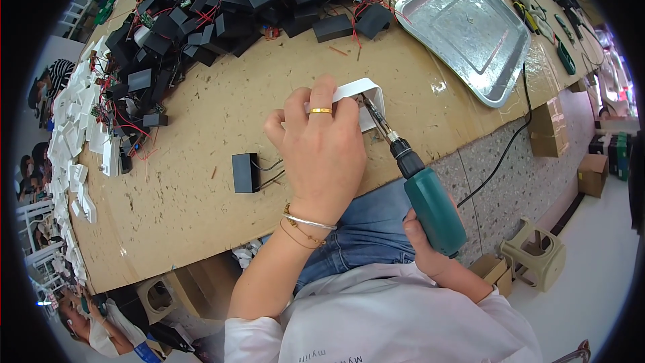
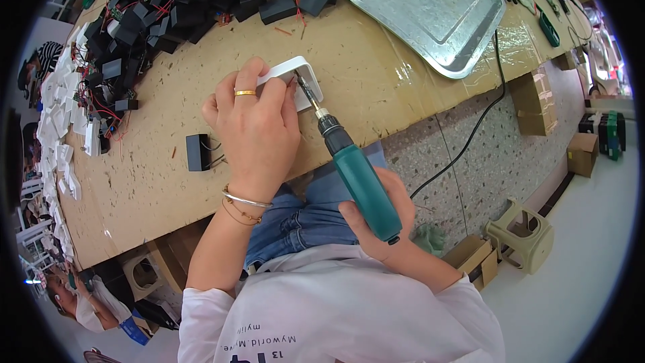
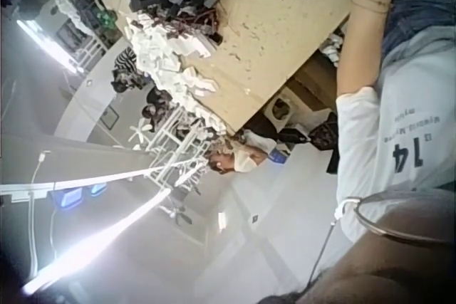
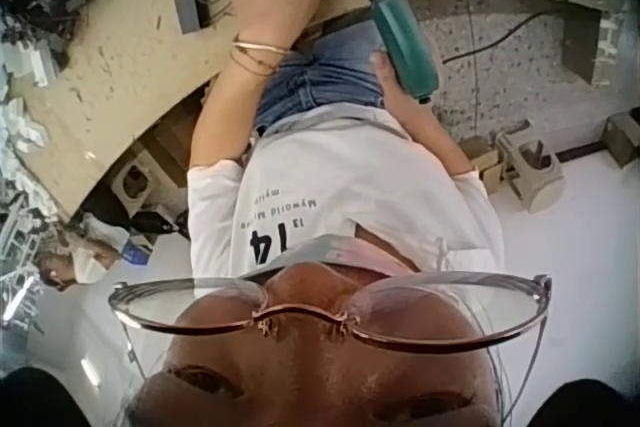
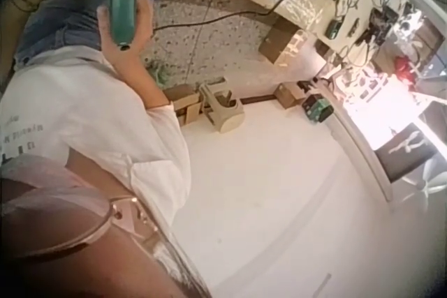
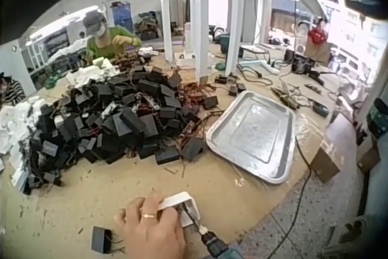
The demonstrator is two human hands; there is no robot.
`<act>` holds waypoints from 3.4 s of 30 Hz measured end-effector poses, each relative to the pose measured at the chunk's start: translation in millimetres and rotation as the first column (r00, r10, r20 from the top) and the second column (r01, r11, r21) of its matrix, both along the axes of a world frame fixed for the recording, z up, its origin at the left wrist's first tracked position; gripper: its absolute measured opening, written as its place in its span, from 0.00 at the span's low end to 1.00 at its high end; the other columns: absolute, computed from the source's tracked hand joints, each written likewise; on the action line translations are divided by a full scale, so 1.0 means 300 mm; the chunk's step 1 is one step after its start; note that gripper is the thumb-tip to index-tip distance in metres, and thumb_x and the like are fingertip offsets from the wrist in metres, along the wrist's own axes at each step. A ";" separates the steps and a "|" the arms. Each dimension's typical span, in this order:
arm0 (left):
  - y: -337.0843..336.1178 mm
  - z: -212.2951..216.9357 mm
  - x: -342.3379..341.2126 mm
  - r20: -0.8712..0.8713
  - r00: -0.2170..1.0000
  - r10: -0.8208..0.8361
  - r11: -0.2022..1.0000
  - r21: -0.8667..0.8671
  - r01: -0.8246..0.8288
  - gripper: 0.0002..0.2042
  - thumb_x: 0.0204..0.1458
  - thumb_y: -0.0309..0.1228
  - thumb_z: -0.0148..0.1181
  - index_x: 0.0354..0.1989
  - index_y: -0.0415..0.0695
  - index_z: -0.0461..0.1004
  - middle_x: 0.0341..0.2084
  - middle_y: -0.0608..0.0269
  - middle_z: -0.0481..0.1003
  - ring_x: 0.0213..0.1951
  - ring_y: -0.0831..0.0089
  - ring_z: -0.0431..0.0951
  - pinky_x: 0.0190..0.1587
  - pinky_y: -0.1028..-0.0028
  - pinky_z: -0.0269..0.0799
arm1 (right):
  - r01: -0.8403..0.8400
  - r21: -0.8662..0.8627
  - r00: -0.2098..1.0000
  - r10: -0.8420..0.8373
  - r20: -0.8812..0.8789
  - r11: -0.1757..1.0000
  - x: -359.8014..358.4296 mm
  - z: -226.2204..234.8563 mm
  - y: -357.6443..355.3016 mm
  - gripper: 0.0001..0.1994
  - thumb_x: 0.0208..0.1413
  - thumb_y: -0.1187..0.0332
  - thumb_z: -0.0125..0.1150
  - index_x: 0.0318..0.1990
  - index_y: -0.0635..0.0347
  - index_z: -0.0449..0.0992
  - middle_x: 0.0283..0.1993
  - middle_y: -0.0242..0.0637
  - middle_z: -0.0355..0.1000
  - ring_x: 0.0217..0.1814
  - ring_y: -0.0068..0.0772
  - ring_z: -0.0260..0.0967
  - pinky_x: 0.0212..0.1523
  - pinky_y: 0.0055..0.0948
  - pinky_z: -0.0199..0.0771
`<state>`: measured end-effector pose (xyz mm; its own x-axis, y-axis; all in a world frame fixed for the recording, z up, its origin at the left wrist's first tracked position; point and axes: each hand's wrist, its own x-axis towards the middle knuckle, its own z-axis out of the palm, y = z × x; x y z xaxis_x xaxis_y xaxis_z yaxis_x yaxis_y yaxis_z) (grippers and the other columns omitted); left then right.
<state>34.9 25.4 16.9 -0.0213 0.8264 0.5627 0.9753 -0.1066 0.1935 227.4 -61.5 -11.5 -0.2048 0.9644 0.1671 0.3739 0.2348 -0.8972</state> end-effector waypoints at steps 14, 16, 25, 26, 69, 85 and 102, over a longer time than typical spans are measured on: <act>0.000 0.001 -0.001 -0.005 1.000 0.008 1.000 -0.020 -0.008 0.02 0.42 0.25 0.57 0.25 0.43 0.74 0.44 0.64 0.69 0.44 0.63 0.67 0.43 0.61 0.55 | 0.020 -0.208 0.995 -0.039 -0.087 0.978 0.012 -0.055 -0.027 0.19 0.48 0.68 0.67 0.43 0.69 0.69 0.33 0.38 0.69 0.32 0.32 0.65 0.35 0.29 0.66; 0.000 0.000 -0.001 -0.008 1.000 0.008 1.000 -0.019 -0.008 0.02 0.41 0.25 0.57 0.25 0.44 0.74 0.44 0.64 0.69 0.44 0.63 0.67 0.43 0.62 0.55 | -0.013 -0.194 0.999 0.006 -0.038 0.981 0.013 -0.057 -0.032 0.17 0.48 0.68 0.67 0.42 0.68 0.70 0.32 0.37 0.69 0.32 0.32 0.64 0.34 0.28 0.65; 0.003 -0.001 -0.002 0.000 1.000 0.003 1.000 -0.009 -0.003 0.02 0.41 0.25 0.56 0.25 0.43 0.73 0.44 0.64 0.69 0.43 0.63 0.67 0.43 0.62 0.55 | 0.032 -0.264 0.994 -0.058 -0.092 0.964 0.005 -0.030 -0.026 0.14 0.49 0.67 0.67 0.39 0.66 0.71 0.31 0.36 0.68 0.31 0.33 0.64 0.33 0.30 0.65; 0.003 0.000 -0.003 -0.008 1.000 0.006 1.000 -0.009 -0.006 0.02 0.42 0.25 0.56 0.25 0.43 0.73 0.44 0.64 0.69 0.43 0.63 0.67 0.43 0.62 0.55 | 0.033 -0.264 0.994 -0.059 -0.092 0.964 0.005 -0.029 -0.025 0.14 0.49 0.67 0.67 0.39 0.66 0.71 0.31 0.36 0.68 0.31 0.33 0.64 0.33 0.30 0.65; -0.002 0.004 -0.001 -0.002 1.000 -0.006 1.000 -0.021 0.006 0.02 0.42 0.26 0.59 0.23 0.43 0.72 0.45 0.63 0.69 0.44 0.62 0.67 0.43 0.61 0.55 | -0.007 -0.127 0.986 -0.014 -0.166 0.992 0.065 0.062 -0.034 0.13 0.56 0.57 0.57 0.31 0.58 0.72 0.29 0.31 0.67 0.30 0.29 0.64 0.35 0.28 0.61; -0.053 0.081 -0.048 0.086 0.993 -0.078 0.992 -0.094 0.086 0.11 0.41 0.32 0.66 0.32 0.44 0.73 0.50 0.57 0.66 0.50 0.57 0.65 0.51 0.59 0.58 | 0.103 -0.266 0.938 -0.182 -0.294 0.959 0.034 0.092 -0.009 0.28 0.56 0.47 0.54 0.51 0.66 0.66 0.27 0.31 0.65 0.31 0.21 0.60 0.37 0.25 0.62; -0.307 0.182 -0.413 0.862 0.485 0.147 0.919 -0.300 0.254 0.33 0.41 0.29 0.66 0.57 0.38 0.58 0.38 0.53 0.73 0.34 0.67 0.76 0.30 0.73 0.73 | 0.148 0.029 0.883 -0.119 -0.453 0.989 0.001 0.064 0.035 0.17 0.59 0.64 0.53 0.51 0.66 0.65 0.44 0.36 0.67 0.31 0.23 0.63 0.32 0.23 0.65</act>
<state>-89.1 -66.7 71.5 -0.2709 0.9619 -0.0367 0.2842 0.1163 0.9517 227.7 -51.1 7.8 0.0363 0.9622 0.2699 -0.0336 0.2711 -0.9620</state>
